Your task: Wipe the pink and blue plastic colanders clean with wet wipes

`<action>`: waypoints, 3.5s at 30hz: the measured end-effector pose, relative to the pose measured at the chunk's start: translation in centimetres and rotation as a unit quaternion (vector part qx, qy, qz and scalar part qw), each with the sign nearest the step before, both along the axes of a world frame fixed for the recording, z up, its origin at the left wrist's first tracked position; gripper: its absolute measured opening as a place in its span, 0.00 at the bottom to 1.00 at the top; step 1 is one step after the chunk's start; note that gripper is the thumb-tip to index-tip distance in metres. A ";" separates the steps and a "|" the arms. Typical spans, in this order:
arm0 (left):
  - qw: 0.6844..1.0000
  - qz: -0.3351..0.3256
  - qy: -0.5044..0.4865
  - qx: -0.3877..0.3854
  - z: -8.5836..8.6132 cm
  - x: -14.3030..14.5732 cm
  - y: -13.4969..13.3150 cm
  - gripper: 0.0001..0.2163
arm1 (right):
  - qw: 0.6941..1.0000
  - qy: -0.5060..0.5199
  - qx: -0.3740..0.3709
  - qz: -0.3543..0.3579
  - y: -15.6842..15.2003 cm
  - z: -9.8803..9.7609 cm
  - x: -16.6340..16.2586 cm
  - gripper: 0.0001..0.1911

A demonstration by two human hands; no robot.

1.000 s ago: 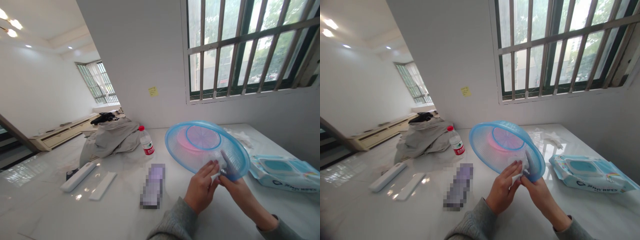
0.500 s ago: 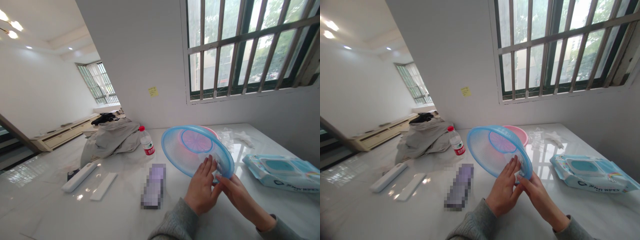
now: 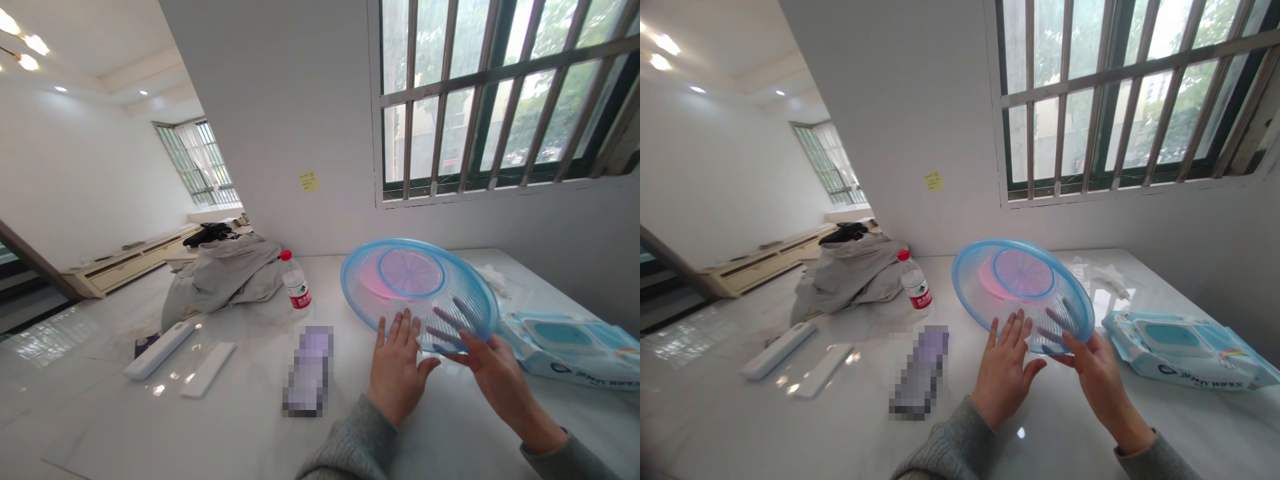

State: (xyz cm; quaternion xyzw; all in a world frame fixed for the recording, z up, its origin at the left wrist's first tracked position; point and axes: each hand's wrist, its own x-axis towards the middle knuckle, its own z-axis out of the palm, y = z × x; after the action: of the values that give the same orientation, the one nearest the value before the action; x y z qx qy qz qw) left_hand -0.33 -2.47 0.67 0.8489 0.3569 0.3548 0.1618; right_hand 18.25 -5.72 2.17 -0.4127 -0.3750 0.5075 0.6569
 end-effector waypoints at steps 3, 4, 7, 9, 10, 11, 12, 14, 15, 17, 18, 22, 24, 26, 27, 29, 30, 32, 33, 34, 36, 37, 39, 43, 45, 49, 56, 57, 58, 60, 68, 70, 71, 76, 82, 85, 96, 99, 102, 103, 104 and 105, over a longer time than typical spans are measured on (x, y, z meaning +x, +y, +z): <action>0.993 0.050 0.089 0.055 -0.6 0.0 0.0 0.35 | 0.999 -0.019 0.010 -0.039 0.0 -0.1 0.4 0.34; 0.988 0.070 0.120 0.073 -0.8 0.0 0.0 0.36 | 0.998 -0.028 0.018 -0.052 0.0 -0.1 0.5 0.32; 0.970 0.110 0.185 0.110 -1.4 0.0 0.1 0.37 | 0.991 -0.068 0.042 -0.110 -0.1 0.2 0.7 0.26; 0.964 0.117 0.206 0.124 -1.7 0.1 0.2 0.38 | 0.978 -0.099 0.047 -0.177 -0.5 0.8 0.9 0.23; 0.962 0.114 0.212 0.128 -1.8 0.1 0.3 0.39 | 0.968 -0.117 0.046 -0.216 -0.7 1.2 1.1 0.23; 0.961 0.110 0.217 0.132 -1.9 0.2 0.3 0.39 | 0.956 -0.140 0.047 -0.254 -0.9 1.6 1.2 0.22; 0.960 0.105 0.221 0.136 -1.8 0.2 0.4 0.40 | 0.942 -0.168 0.049 -0.286 -1.2 2.0 1.3 0.22; 0.959 0.096 0.225 0.145 -1.7 0.3 0.4 0.37 | 0.913 -0.225 0.058 -0.334 -1.6 2.8 1.6 0.21; 0.958 0.091 0.224 0.150 -1.6 0.3 0.5 0.35 | 0.902 -0.249 0.064 -0.347 -1.7 3.1 1.7 0.20; 0.959 0.083 0.218 0.163 -1.5 0.3 0.6 0.31 | 0.889 -0.277 0.076 -0.357 -2.0 3.4 1.9 0.20; 0.959 0.080 0.214 0.169 -1.6 0.3 0.7 0.29 | 0.886 -0.283 0.083 -0.357 -2.0 3.4 2.0 0.20; 0.957 0.070 0.201 0.198 -1.9 0.1 1.2 0.29 | 0.882 -0.300 0.109 -0.346 -2.0 2.9 2.2 0.19; 0.956 0.065 0.188 0.214 -2.0 0.1 1.4 0.30 | 0.883 -0.306 0.118 -0.336 -1.9 2.4 2.1 0.18; 0.958 0.061 0.167 0.227 -2.1 0.2 1.4 0.29 | 0.892 -0.302 0.134 -0.309 -1.5 1.8 1.7 0.17; 0.959 0.059 0.154 0.232 -2.2 0.2 1.5 0.28 | 0.899 -0.297 0.141 -0.289 -1.3 1.4 1.5 0.17; 0.961 0.053 0.131 0.237 -2.3 0.3 1.5 0.25 | 0.915 -0.281 0.154 -0.244 -0.8 0.8 0.9 0.21; 0.962 0.052 0.121 0.238 -2.3 0.3 1.5 0.24 | 0.924 -0.271 0.156 -0.221 -0.5 0.4 0.6 0.24; 0.964 0.053 0.106 0.238 -2.3 0.4 1.5 0.24 | 0.938 -0.255 0.157 -0.176 -0.1 -0.2 0.3 0.28; 0.965 0.056 0.101 0.237 -2.3 0.3 1.5 0.25 | 0.943 -0.251 0.157 -0.156 0.0 -0.4 0.3 0.30; 0.965 0.057 0.099 0.236 -2.2 0.3 1.5 0.26 | 0.945 -0.248 0.157 -0.141 0.0 -0.6 0.3 0.31; 0.966 0.052 0.098 0.234 -2.0 0.3 1.4 0.28 | 0.949 -0.240 0.159 -0.129 0.0 -0.9 0.3 0.33; 0.966 0.047 0.098 0.234 -1.9 0.3 1.4 0.28 | 0.952 -0.228 0.159 -0.129 -0.1 -1.1 0.2 0.35; 0.967 0.040 0.089 0.237 -1.6 0.4 1.2 0.28 | 0.966 -0.178 0.145 -0.121 -0.2 -1.3 -0.2 0.38; 0.972 0.004 0.068 0.225 -1.4 0.8 1.0 0.26 | 0.989 -0.087 0.078 -0.095 0.1 -1.6 -1.8 0.42; 0.975 -0.024 0.075 0.206 -1.4 1.0 0.9 0.26 | 0.995 -0.053 0.023 -0.084 0.3 -1.7 -2.3 0.41; 0.978 -0.042 0.088 0.185 -1.3 1.1 0.8 0.26 | 0.996 -0.036 0.013 -0.077 0.6 -2.3 -2.1 0.37; 0.989 -0.046 0.061 0.126 -0.9 0.8 0.4 0.29 | 0.988 -0.116 0.048 -0.093 0.7 -2.9 -1.3 0.33; 0.990 -0.052 0.056 0.117 -0.8 0.8 0.3 0.29 | 0.988 -0.115 0.046 -0.095 0.7 -2.8 -1.3 0.33; 0.991 -0.060 0.050 0.107 -0.6 0.8 0.1 0.31 | 0.988 -0.113 0.045 -0.097 0.7 -2.8 -1.4 0.33; 0.993 -0.077 0.038 0.087 -0.1 0.7 -0.1 0.30 | 0.989 -0.102 0.044 -0.097 0.8 -2.9 -1.5 0.33; 0.991 -0.046 -0.127 0.017 0.0 0.8 -0.6 0.18 | 0.997 -0.048 0.034 -0.056 1.4 -5.2 -2.3 0.22; 0.990 -0.014 -0.138 0.022 -0.4 1.0 -0.4 0.15 | 0.994 -0.067 0.039 -0.074 1.4 -5.3 -2.3 0.17; 0.991 -0.004 -0.133 0.027 -0.6 1.1 -0.3 0.14 | 0.993 -0.077 0.043 -0.084 1.3 -5.1 -2.3 0.15; 0.994 -0.022 -0.086 0.067 -1.4 1.2 0.3 0.23 | 0.989 -0.080 0.067 -0.109 1.2 -4.1 -2.1 0.20; 0.993 -0.014 -0.017 0.116 -2.0 1.2 0.8 0.27 | 0.984 -0.110 0.084 -0.108 1.6 -5.5 -1.4 0.18; 0.992 -0.010 0.024 0.120 -2.0 1.3 0.7 0.27 | 0.982 -0.133 0.088 -0.100 1.7 -6.3 -1.3 0.24; 0.966 0.069 0.168 0.185 -2.7 2.3 0.0 0.37 | 0.990 -0.081 0.084 -0.073 1.0 -4.9 -2.8 0.25; 0.952 0.095 0.194 0.217 -2.5 2.3 0.0 0.35 | 0.993 -0.062 0.083 -0.056 0.8 -4.0 -2.6 0.21; 0.933 0.122 0.222 0.256 -2.4 2.0 0.3 0.34 | 0.995 -0.025 0.082 -0.047 0.4 -2.4 -2.3 0.23; 0.927 0.130 0.230 0.266 -2.4 1.9 0.5 0.34 | 0.995 -0.015 0.079 -0.050 0.2 -1.9 -2.0 0.25; 0.922 0.137 0.238 0.273 -2.5 1.8 0.7 0.34 | 0.996 -0.013 0.075 -0.052 0.0 -1.3 -1.7 0.27; 0.918 0.143 0.246 0.277 -2.6 1.6 0.8 0.34 | 0.996 -0.018 0.070 -0.057 -0.1 -0.8 -1.2 0.29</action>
State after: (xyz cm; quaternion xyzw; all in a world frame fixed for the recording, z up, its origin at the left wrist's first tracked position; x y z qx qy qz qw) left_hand 1.29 -1.65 -1.89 0.8603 0.3900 0.2390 -0.2252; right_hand 17.03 -5.86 1.40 -0.3956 -0.3975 0.4344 0.7048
